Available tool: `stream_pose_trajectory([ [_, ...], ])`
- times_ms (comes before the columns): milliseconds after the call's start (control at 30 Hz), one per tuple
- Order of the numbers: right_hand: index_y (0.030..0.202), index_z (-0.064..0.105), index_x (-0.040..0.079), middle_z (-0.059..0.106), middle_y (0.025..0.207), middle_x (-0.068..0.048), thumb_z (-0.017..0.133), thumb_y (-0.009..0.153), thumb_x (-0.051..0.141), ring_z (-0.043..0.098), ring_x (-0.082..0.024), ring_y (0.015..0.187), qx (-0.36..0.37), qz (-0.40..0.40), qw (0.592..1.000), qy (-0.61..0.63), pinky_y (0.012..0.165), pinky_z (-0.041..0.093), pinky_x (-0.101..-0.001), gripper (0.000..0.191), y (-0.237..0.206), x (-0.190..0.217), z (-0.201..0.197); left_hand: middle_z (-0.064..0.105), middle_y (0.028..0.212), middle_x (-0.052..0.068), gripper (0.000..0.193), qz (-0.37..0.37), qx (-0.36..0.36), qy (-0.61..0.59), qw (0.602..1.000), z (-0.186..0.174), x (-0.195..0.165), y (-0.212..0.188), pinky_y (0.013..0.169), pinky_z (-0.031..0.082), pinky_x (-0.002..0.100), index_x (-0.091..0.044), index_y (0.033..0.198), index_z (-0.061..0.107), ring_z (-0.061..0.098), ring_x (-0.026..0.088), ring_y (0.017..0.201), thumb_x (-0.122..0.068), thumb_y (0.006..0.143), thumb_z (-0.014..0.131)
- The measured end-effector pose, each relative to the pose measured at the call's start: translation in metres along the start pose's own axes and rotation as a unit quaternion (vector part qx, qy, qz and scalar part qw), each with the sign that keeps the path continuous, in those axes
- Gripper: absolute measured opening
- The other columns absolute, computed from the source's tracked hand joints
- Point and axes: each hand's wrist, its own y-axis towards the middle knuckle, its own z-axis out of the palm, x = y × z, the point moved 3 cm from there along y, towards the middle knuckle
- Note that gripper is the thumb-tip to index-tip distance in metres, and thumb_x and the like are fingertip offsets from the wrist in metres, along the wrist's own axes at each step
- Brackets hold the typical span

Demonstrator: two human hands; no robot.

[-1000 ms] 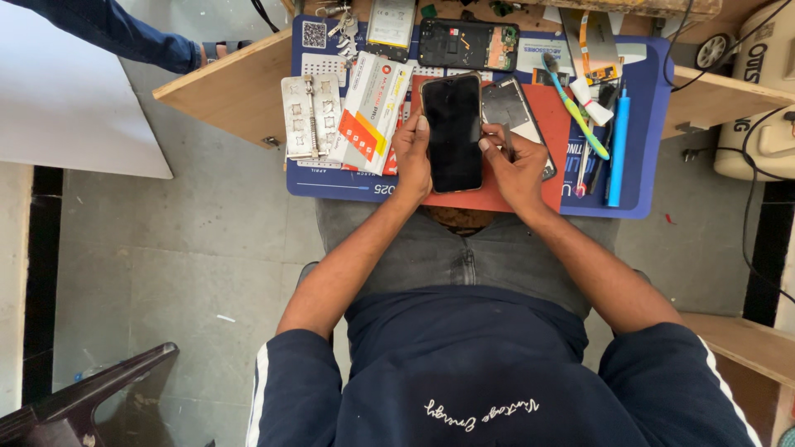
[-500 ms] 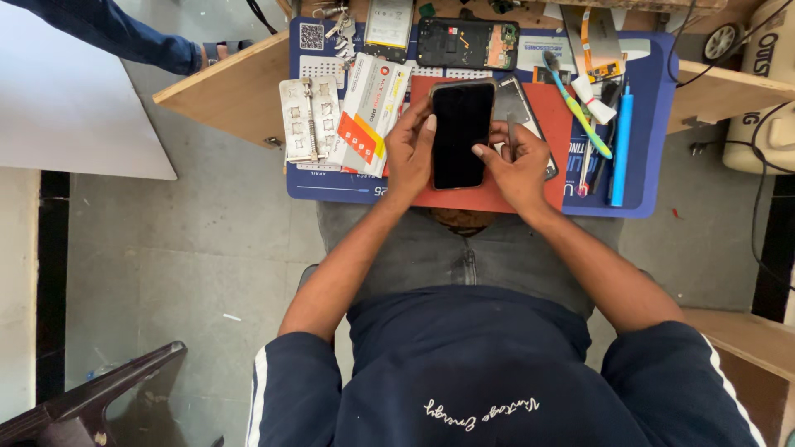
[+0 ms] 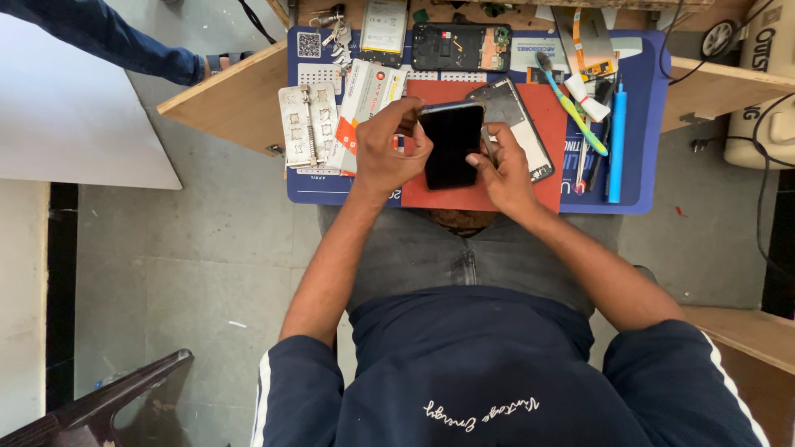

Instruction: The person disassembles a smartphone using a metal prying tool and a heat gun. They remove the back cover and internal components, then reassemble the device and place it into a blue case.

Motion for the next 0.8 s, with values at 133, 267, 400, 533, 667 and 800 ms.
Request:
stream_pose_trajectory([
  [133,0.124,0.053,0.001,0.048,0.082,0.005,0.064,0.097,-0.005,0.043,-0.004,0.072,0.003,-0.028,0.997,-0.077,0.065,0.036,-0.0229,0.029,-0.001,-0.004,-0.002,0.072,0.083,0.006,0.033,-0.027,0.01,-0.03,0.999,-0.003,0.007,-0.001,0.072,0.062,0.025,0.0,0.112,0.066,0.076,0.012,0.074,0.008,0.08,0.067],
  [267,0.11,0.056,0.001,0.044,0.083,0.004,0.07,0.098,-0.003,0.041,-0.005,0.075,0.024,-0.042,0.994,-0.095,0.067,0.039,-0.0229,0.019,-0.001,-0.015,-0.009,0.075,0.088,0.006,0.029,-0.132,0.06,-0.177,0.973,0.0,0.029,-0.006,0.072,0.058,0.022,0.001,0.111,0.066,0.071,0.009,0.078,0.011,0.084,0.062],
  [400,0.121,0.057,0.0,0.053,0.085,0.005,0.066,0.096,-0.004,0.049,-0.004,0.077,0.054,-0.022,0.997,-0.041,0.071,0.044,-0.0215,0.027,-0.001,-0.023,-0.012,0.074,0.088,0.005,0.024,-0.199,0.087,-0.362,0.907,0.007,0.049,-0.012,0.071,0.054,0.018,-0.001,0.11,0.062,0.069,0.006,0.079,0.012,0.09,0.058],
  [533,0.127,0.061,-0.003,0.049,0.092,-0.001,0.07,0.096,-0.006,0.046,-0.007,0.083,0.017,-0.021,0.996,-0.084,0.075,0.043,-0.0239,0.033,0.003,-0.021,-0.015,0.071,0.103,0.008,0.012,-0.143,0.089,-0.357,0.919,0.014,0.045,-0.015,0.081,0.055,0.02,0.001,0.109,0.062,0.068,0.007,0.094,0.01,0.104,0.054],
  [667,0.13,0.054,-0.004,0.068,0.115,-0.004,0.06,0.1,-0.006,0.063,-0.008,0.106,0.007,-0.048,0.998,0.027,0.096,0.05,-0.0248,0.031,0.008,-0.017,-0.017,0.069,0.13,0.01,0.026,-0.142,0.108,-0.224,0.958,0.012,0.027,-0.011,0.075,0.063,0.025,-0.002,0.128,0.068,0.07,0.014,0.101,0.004,0.105,0.058],
  [800,0.126,0.056,-0.003,0.067,0.113,-0.003,0.062,0.102,-0.005,0.06,-0.008,0.104,0.001,-0.051,0.998,0.047,0.095,0.049,-0.025,0.025,0.009,-0.019,-0.018,0.062,0.136,0.01,0.043,-0.107,0.118,-0.156,0.975,0.011,0.003,-0.003,0.08,0.066,0.028,-0.005,0.134,0.06,0.071,0.02,0.113,-0.002,0.093,0.072],
])
